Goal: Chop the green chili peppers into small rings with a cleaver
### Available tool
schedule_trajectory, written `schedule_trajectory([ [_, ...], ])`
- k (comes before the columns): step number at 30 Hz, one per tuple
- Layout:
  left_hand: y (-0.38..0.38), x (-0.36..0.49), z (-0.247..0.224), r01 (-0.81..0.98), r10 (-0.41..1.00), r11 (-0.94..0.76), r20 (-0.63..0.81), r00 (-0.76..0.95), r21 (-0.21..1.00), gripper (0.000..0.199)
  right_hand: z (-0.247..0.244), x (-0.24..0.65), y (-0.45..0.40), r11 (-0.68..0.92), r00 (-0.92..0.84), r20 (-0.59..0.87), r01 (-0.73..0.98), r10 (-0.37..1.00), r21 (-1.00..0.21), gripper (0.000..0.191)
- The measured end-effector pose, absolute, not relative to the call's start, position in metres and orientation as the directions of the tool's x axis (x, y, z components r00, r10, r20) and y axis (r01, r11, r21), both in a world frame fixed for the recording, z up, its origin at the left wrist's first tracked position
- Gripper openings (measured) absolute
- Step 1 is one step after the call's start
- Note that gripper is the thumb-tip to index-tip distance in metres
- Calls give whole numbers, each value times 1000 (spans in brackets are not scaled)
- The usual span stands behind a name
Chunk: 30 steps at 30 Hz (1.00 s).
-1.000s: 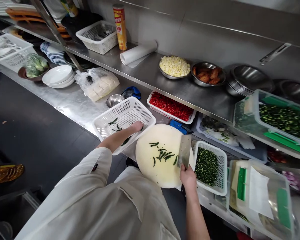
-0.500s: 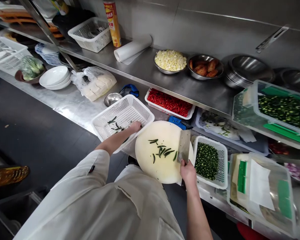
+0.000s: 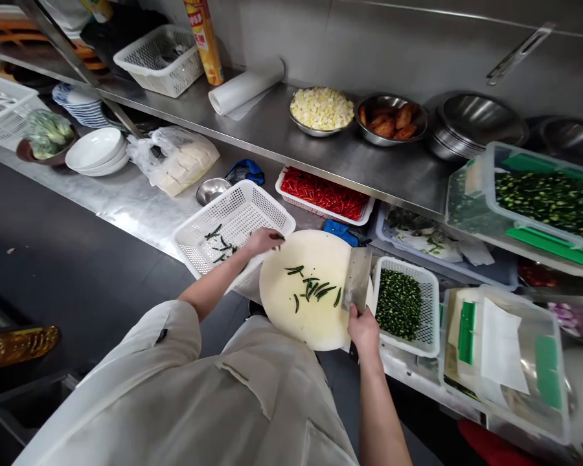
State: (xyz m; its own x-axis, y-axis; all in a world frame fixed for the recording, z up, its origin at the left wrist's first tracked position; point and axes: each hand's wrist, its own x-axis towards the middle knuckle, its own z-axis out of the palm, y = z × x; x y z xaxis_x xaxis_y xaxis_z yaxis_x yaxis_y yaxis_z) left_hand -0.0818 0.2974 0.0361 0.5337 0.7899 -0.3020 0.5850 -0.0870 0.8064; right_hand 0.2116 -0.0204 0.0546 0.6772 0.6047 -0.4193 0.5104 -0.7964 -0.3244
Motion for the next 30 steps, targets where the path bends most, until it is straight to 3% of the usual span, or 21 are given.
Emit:
schedule_trajectory([
  [3, 253, -52, 30, 500, 667, -117, -305, 680, 858, 47, 54, 214, -19, -790, 667, -424, 526, 613, -315, 57],
  [6, 257, -45, 22, 506, 757, -242, -165, 632, 828, 45, 54, 217, -18, -783, 655, -432, 544, 620, -300, 58],
  [8, 284, -57, 17, 631, 833, -310, -117, 540, 711, 34, 54, 219, -17, -787, 651, -446, 546, 615, -289, 59],
  [12, 329, -86, -2, 829, 855, -334, -226, 467, 449, 25, 54, 220, -15, -790, 643, -467, 553, 607, -265, 59],
  [16, 332, -96, -24, 817, 799, -392, -283, 530, 422, 19, 53, 220, -12, -789, 649, -459, 564, 606, -244, 60],
  [21, 341, -142, -24, 816, 787, -438, -278, 551, 379, 28, 54, 220, -13, -783, 645, -450, 560, 617, -271, 60],
  [26, 341, -191, -23, 764, 678, -541, -354, 644, 352, 33, 51, 222, -15, -796, 662, -447, 541, 602, -272, 61],
  [30, 328, -198, -29, 795, 701, -528, -375, 607, 299, 29, 47, 225, -15, -786, 657, -436, 555, 615, -272, 59],
])
